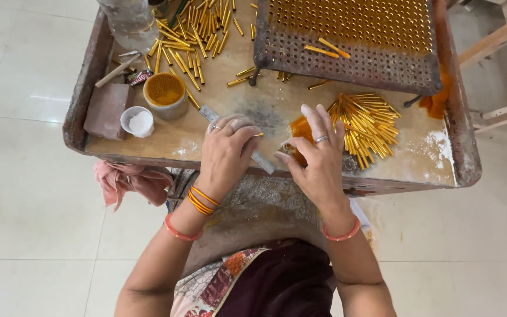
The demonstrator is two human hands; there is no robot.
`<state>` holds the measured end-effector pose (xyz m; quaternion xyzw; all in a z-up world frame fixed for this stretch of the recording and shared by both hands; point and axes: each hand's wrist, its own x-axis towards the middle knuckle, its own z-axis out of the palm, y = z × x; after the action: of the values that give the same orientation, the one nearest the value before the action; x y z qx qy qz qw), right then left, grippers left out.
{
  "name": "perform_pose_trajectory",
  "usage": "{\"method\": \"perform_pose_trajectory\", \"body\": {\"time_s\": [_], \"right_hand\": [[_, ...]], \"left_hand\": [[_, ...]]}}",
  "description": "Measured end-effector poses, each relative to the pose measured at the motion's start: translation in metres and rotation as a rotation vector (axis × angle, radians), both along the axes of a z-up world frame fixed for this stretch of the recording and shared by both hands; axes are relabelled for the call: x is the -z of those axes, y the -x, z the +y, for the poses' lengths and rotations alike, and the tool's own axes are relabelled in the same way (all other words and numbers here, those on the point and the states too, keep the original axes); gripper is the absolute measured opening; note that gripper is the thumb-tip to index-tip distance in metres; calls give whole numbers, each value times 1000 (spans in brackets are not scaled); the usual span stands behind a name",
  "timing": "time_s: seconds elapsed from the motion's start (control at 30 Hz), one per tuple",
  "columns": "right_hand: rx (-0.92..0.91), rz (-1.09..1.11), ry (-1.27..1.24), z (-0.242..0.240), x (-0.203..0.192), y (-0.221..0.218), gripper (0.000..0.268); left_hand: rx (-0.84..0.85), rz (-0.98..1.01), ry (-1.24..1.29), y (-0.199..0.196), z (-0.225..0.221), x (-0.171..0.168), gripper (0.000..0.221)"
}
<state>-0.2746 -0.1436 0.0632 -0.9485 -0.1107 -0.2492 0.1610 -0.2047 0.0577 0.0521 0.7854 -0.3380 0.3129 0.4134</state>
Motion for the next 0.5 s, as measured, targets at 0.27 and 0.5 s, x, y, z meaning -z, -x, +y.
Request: {"method": "perform_pose_trajectory", "body": {"time_s": [0.27, 0.5], "right_hand": [[12, -50, -37, 1, 3, 3, 32], [-69, -105, -249, 3, -10, 3, 26]], "left_hand": [[488, 1013, 747, 110, -19, 67, 20], [826, 1890, 1029, 129, -38, 60, 52]]}}
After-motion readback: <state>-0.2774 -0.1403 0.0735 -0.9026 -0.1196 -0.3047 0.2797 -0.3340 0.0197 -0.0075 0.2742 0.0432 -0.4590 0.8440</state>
